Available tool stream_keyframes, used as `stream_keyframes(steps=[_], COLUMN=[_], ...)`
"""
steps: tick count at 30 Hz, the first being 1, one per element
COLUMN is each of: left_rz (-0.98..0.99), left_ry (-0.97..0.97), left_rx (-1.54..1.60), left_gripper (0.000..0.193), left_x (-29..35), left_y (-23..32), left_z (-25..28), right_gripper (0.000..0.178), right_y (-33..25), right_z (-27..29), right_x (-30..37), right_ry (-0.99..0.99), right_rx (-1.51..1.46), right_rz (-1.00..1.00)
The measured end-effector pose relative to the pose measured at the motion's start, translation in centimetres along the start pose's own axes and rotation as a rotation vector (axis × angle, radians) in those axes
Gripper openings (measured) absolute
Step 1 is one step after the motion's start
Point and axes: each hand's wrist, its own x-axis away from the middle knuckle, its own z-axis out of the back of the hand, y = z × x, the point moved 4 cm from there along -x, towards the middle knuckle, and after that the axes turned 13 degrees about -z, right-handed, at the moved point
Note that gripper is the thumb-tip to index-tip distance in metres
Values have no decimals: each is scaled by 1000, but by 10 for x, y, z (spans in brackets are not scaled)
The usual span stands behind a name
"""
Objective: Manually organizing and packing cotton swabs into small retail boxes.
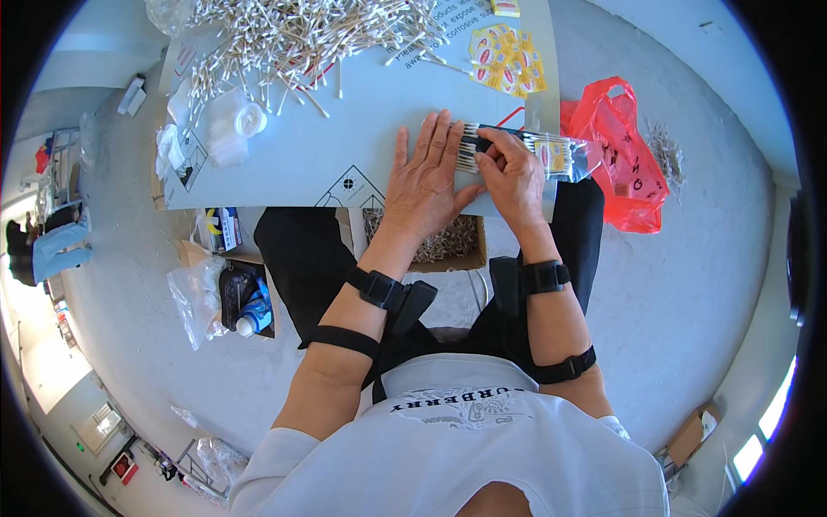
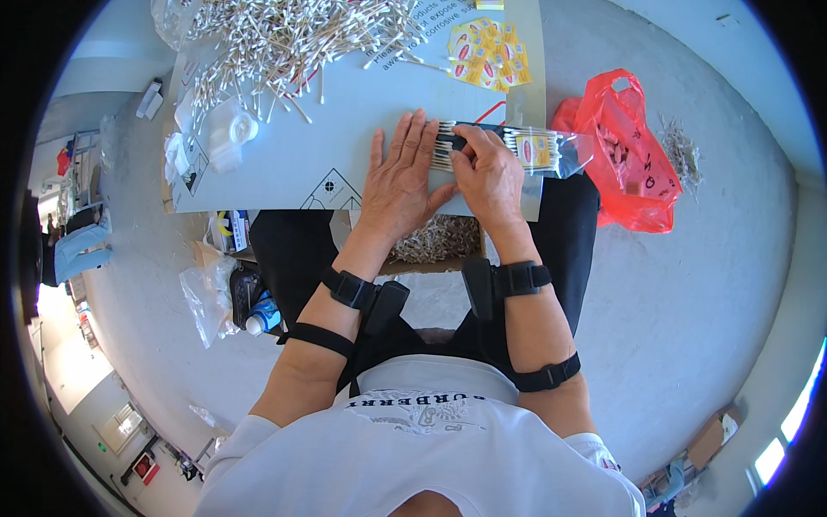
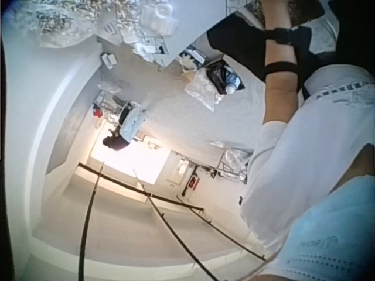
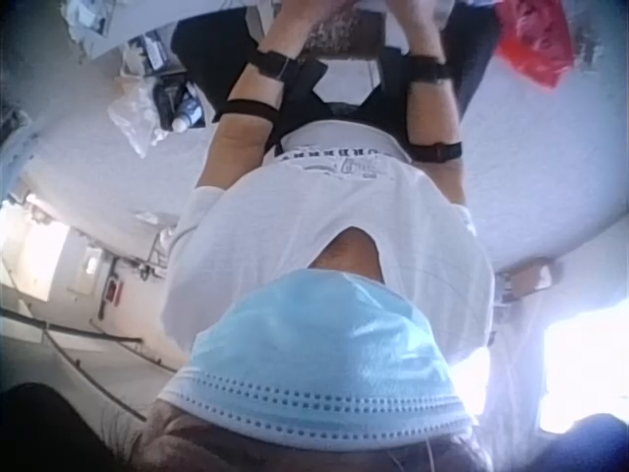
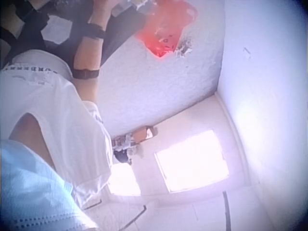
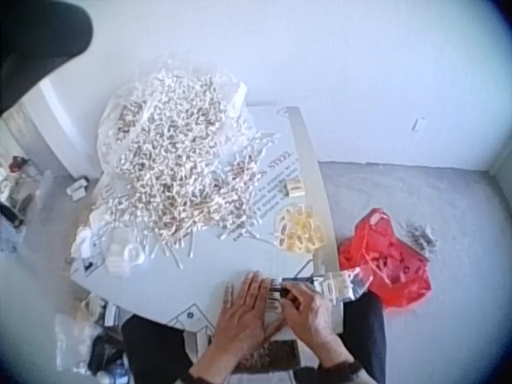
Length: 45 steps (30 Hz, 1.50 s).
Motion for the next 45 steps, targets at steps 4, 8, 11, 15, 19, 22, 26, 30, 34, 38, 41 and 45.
stream_keyframes(steps=[4, 8, 11, 15, 19, 22, 26, 30, 34, 38, 41, 45], left_rz=[-1, 0, -5, -20, -16, -14, -2, 4, 3, 0, -22, -12], left_ry=[1, 1, -4, 18, -15, -104, -89, -91, -50, -6, 26, 154], left_rx=[6, 6, -27, -18, -41, -66, -37, -16, -21, -28, -59, 35], left_gripper=[91, 90, 90, 89, 89, 91, 93, 93, 94, 94, 95, 82], left_x=[0, 0, 1, 1, 2, -1, 1, 1, 2, 0, 1, 0], left_y=[-1, -2, -3, -2, -2, 1, -1, -1, -2, 0, 1, -1], left_z=[-1, 0, 1, 1, 0, 1, 2, 2, 2, 1, 1, 9], right_gripper=[26, 23, 19, 17, 15, 13, 10, 9, 10, 5, 7, 20], right_y=[0, -2, -9, -28, -50, -60, -61, -54, -47, -40, -32, -2], right_z=[-1, 0, 1, -2, -20, -25, -31, -29, -22, -12, -6, 2], right_x=[-2, -4, -9, -36, -79, -109, -123, -112, -87, -70, -58, -27], right_ry=[8, -1, -40, 29, 41, 153, 120, 29, -138, -217, -123, 152], right_rx=[39, 52, 69, 2, 7, 249, 545, 539, 545, 497, 293, -329], right_rz=[1, 22, 13, 80, 199, 234, 124, 249, 300, 319, 500, 153])
